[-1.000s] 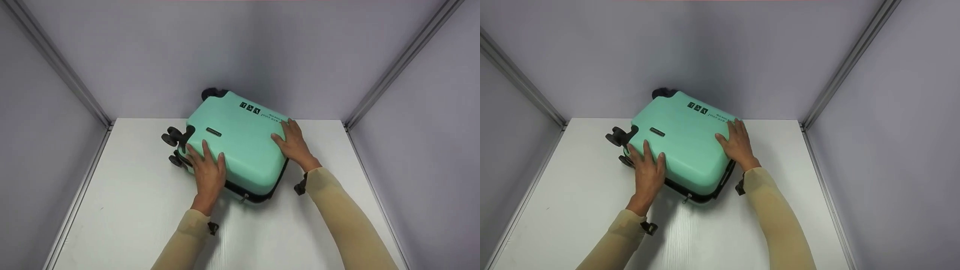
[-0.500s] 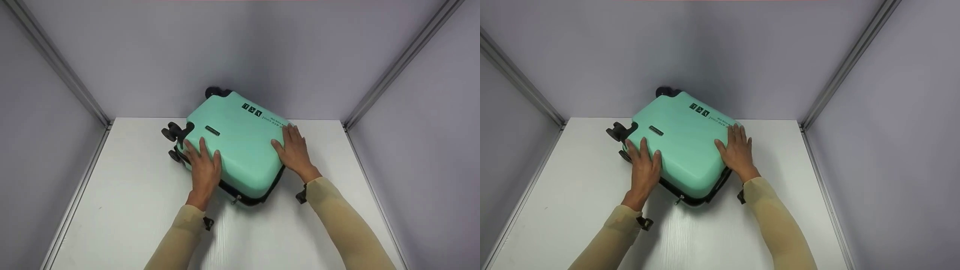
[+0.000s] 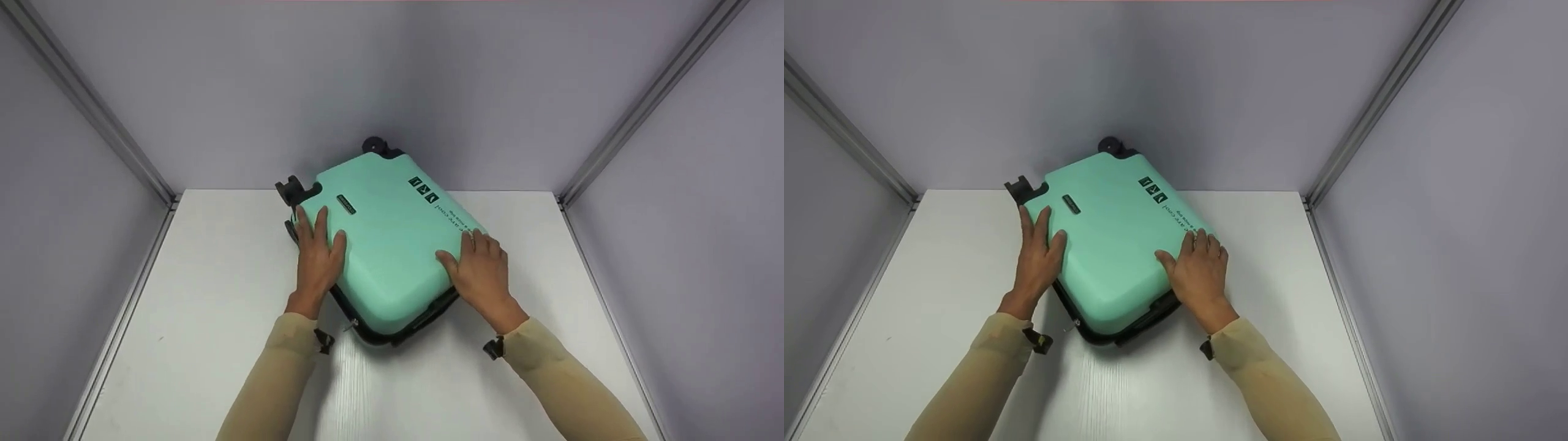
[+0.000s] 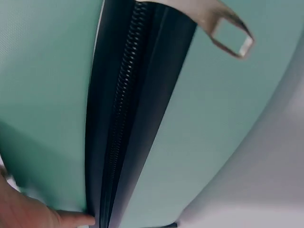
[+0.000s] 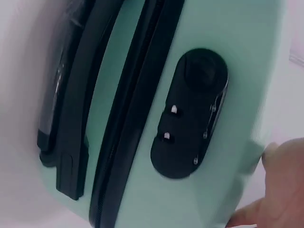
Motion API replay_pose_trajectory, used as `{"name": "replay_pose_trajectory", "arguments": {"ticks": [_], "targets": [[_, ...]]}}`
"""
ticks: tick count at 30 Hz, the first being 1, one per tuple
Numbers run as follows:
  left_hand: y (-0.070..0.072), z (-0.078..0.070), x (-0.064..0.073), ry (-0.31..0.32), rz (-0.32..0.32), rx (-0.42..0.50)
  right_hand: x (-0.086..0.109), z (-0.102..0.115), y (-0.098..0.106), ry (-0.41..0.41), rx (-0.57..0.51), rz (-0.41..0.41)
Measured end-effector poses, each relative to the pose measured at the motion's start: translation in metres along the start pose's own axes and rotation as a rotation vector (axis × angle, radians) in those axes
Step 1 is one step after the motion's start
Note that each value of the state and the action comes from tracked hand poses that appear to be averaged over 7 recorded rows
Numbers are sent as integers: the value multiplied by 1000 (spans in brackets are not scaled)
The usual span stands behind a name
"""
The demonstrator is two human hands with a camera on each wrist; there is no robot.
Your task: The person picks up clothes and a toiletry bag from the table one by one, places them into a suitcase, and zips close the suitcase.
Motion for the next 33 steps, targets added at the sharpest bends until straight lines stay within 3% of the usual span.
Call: {"name": "replay_pose_trajectory", "arguments": {"ticks": [4,10,16,22,33], "targets": [[3,-1,0,12,-2,9,-6,-8,-1,-37,-69,-9],[-1,-11,22,30,-43,14,-27,-28,-18,-106,-301,190],[-8,-13,49,80,15,51,-46,-45,-28,-184,-435,305],[-14,-16,59,131,82,77,-52,-52,-31,-243,-476,349],[-15,-15,58,133,94,60,-46,-51,-31,-244,-474,335]]}}
Point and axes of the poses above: each hand's wrist, its own x-axis away from the middle knuckle, its own y-axis out of the back of the hand, z = x × y, the point moved 4 cm from there along -x, towards the middle knuckle, and after that the axes turned 5 degrees about x, right-handed, at the moved point
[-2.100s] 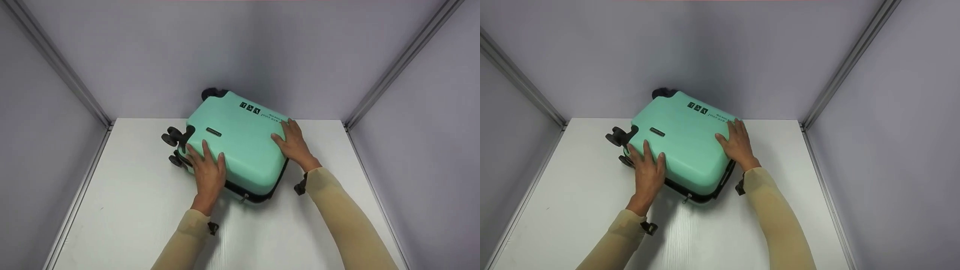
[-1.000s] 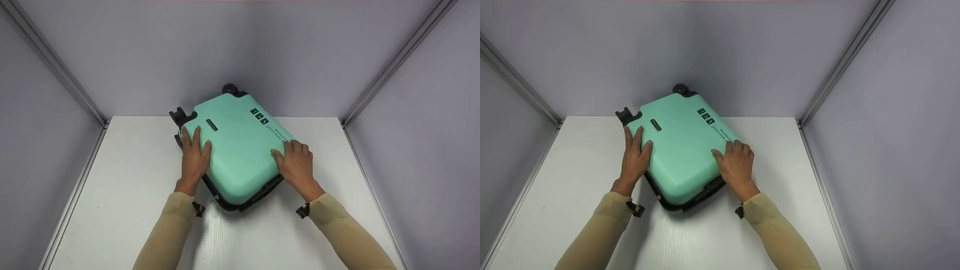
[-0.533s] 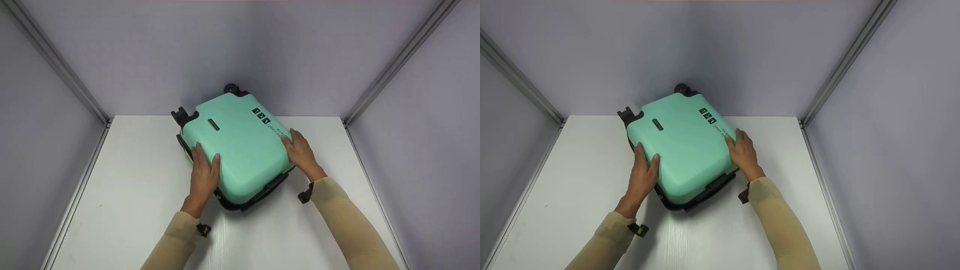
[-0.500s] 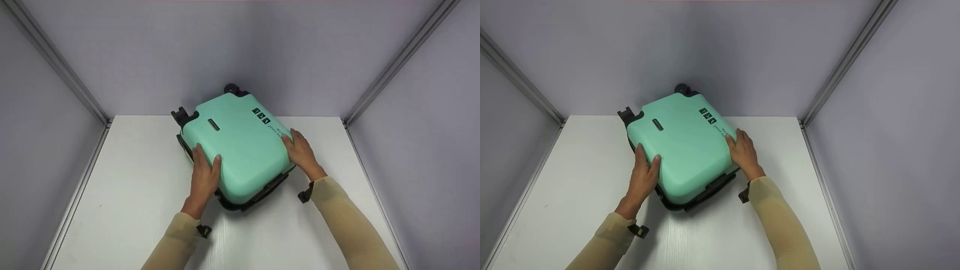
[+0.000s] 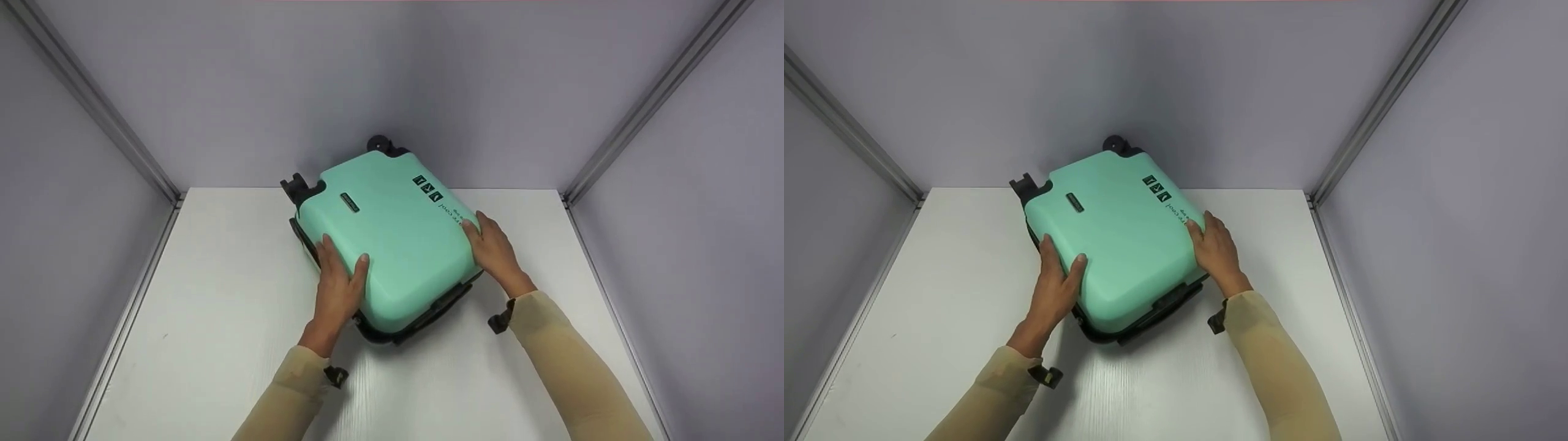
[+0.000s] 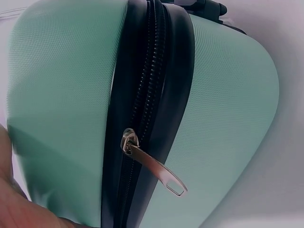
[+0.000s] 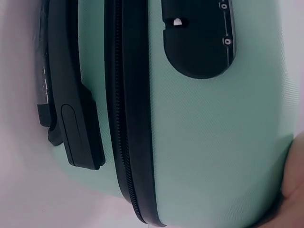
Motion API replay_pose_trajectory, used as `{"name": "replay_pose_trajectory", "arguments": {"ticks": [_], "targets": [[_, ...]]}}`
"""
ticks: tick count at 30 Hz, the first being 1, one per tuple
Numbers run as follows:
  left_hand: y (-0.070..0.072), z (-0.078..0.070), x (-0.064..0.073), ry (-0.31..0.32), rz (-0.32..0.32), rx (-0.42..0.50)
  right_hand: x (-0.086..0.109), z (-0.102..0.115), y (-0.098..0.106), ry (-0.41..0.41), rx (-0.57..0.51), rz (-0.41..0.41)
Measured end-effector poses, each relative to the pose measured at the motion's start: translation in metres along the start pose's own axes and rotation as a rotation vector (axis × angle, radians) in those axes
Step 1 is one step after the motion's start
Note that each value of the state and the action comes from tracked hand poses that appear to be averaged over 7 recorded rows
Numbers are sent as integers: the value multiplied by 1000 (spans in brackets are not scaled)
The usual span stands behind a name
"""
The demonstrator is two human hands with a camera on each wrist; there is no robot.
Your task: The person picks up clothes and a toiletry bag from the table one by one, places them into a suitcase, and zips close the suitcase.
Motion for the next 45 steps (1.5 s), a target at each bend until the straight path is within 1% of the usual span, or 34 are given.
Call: {"name": "replay_pose_trajectory", "arguments": {"ticks": [9,14,17,24,28,36,40,43,45], "targets": [[4,2,-4,-9,20,0,7,0,-4,20,10,-28],[6,4,-8,-2,30,-11,15,0,-5,17,29,-52],[7,4,-12,-1,48,-17,22,0,-4,10,37,-74],[9,4,-27,-12,129,-28,38,0,-1,-14,81,-115],[11,4,-37,-13,179,-17,49,-1,-1,-38,83,-124],[13,4,-59,-31,233,33,69,0,-6,-77,91,-151],[15,5,-70,-35,227,50,73,2,-8,-86,82,-164],[17,5,-75,-26,193,56,73,0,-11,-84,51,-162],[19,5,-74,-10,158,57,72,-2,-14,-74,17,-148]]}}
Point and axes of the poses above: each hand's wrist, its own x-axis away from the middle knuckle, its own y-axis out of the back of the hand, z = x × y, the point moved 4 cm from there along -x, towards the middle knuckle, and after that the axes turned 5 degrees about x, right-handed, at the moved point
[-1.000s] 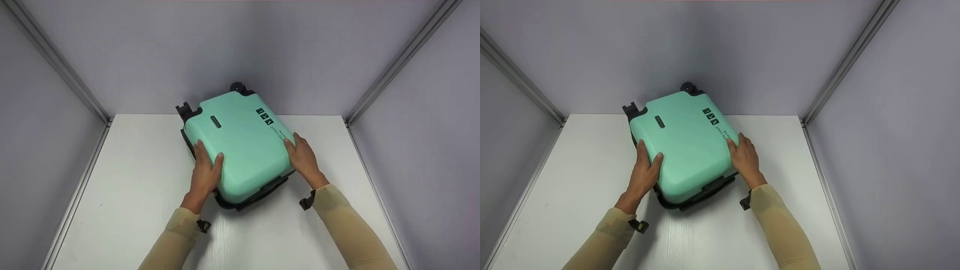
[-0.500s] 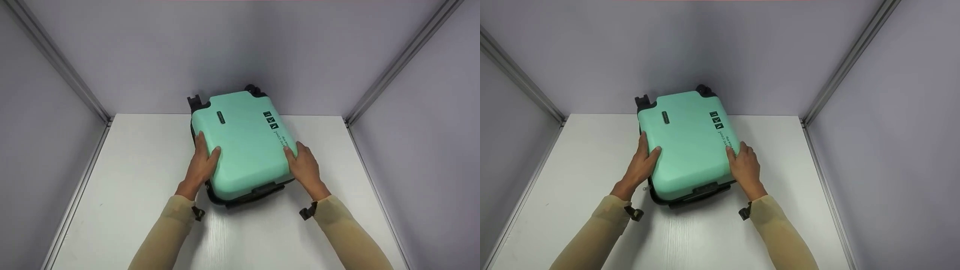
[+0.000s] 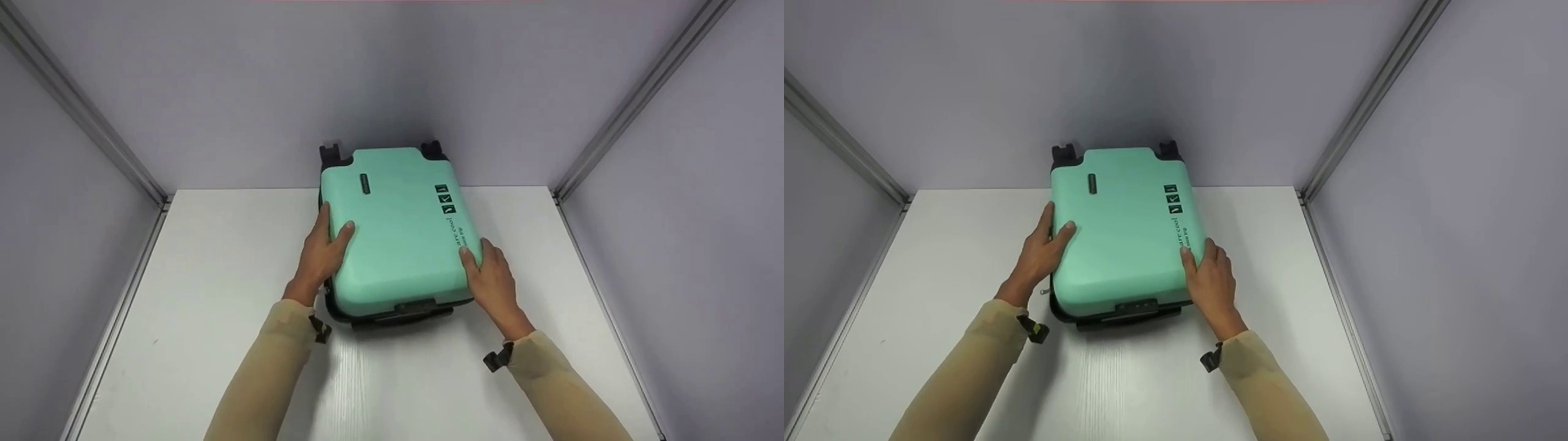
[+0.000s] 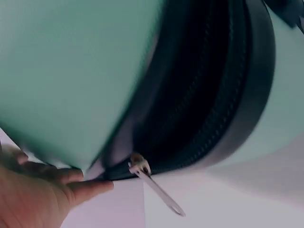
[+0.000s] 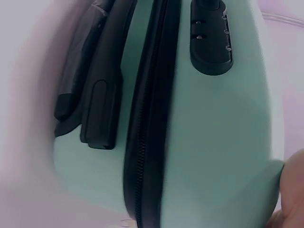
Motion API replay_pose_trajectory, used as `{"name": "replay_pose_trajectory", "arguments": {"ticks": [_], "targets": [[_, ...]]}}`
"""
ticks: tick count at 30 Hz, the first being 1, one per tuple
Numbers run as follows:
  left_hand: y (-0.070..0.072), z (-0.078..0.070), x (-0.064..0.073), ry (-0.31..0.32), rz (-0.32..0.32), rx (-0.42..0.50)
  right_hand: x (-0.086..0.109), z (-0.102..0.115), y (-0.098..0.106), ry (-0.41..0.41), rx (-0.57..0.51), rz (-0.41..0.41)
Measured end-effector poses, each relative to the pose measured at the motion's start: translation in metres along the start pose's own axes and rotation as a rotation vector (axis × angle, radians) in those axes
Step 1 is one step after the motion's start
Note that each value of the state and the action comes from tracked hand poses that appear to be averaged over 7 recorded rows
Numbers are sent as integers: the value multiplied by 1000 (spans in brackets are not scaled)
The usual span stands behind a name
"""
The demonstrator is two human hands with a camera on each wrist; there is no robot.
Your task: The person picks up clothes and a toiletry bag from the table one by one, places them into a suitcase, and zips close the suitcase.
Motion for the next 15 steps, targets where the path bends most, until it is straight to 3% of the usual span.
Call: {"name": "replay_pose_trajectory", "arguments": {"ticks": [4,8,11,15], "targets": [[2,-1,16,48,-46,-8,-1,-4,-6,29,-91,45],[-1,-2,39,74,-24,-35,-2,-6,-8,59,-153,55],[-7,-3,51,56,9,-47,-1,-4,-8,81,-166,39],[-12,-1,54,25,17,-11,6,1,-8,113,-149,16]]}}
Point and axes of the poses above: each hand's wrist, its own x-axis away from the middle knuckle, its own y-axis out of the back of the hand, z = x × y, the point moved 4 cm from there along -x, towards the middle knuckle, and after that the axes turned 5 degrees about x, right-handed, at the moved point
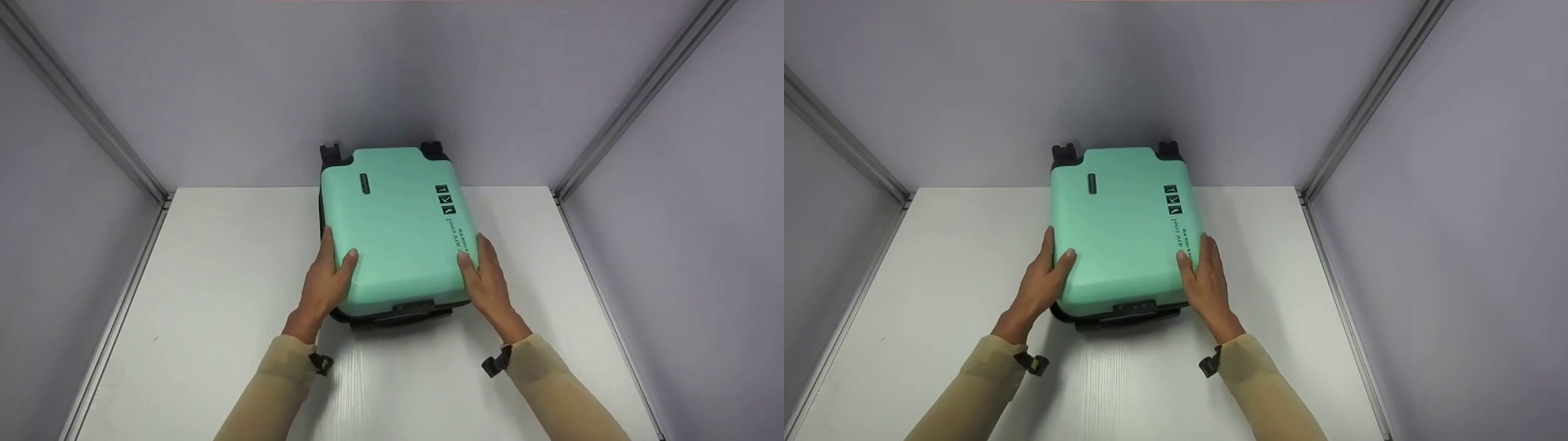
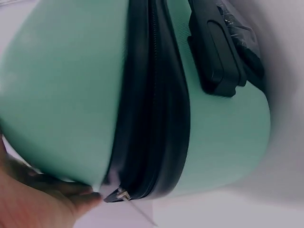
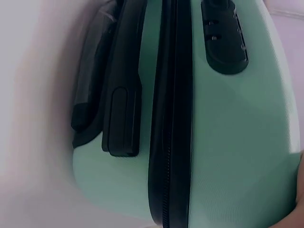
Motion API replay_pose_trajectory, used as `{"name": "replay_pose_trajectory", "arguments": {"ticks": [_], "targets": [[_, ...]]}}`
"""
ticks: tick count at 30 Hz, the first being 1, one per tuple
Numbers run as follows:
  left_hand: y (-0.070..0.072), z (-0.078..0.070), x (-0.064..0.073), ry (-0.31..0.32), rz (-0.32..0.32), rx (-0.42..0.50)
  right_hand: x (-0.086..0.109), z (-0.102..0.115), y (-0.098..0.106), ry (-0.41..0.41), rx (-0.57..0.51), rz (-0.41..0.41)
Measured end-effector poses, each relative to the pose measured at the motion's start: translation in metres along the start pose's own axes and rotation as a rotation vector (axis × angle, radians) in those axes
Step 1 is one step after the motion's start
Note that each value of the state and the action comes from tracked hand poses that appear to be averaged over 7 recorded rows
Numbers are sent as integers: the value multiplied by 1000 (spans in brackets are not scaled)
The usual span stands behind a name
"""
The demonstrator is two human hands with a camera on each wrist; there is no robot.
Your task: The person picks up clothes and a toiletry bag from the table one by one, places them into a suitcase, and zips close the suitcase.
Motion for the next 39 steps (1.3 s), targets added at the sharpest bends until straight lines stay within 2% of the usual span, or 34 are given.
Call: {"name": "replay_pose_trajectory", "arguments": {"ticks": [3,7,13,20,27,30,33,36,39], "targets": [[2,4,-5,10,-14,57,9,5,-5,26,26,-4],[9,9,-15,28,-2,127,19,9,-12,74,65,-16],[16,8,-27,16,32,147,21,14,-16,188,146,-67],[18,9,-32,8,48,144,18,17,-18,173,175,-59],[20,10,-34,22,54,122,16,18,-19,219,236,-46],[23,11,-36,20,55,121,15,18,-20,212,243,-49],[30,17,-36,3,21,77,15,17,-20,183,230,-33],[36,26,-35,-20,-7,-57,16,16,-20,158,210,-17],[38,36,-31,-21,43,-210,16,16,-19,156,204,-16]]}}
Point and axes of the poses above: each hand's wrist, its own x-axis away from the middle knuckle, its own y-axis out of the back of the hand, z = x × y, the point moved 4 cm from there along -x, towards the middle knuckle, and after that the axes turned 5 degrees about x, right-handed, at the moved point
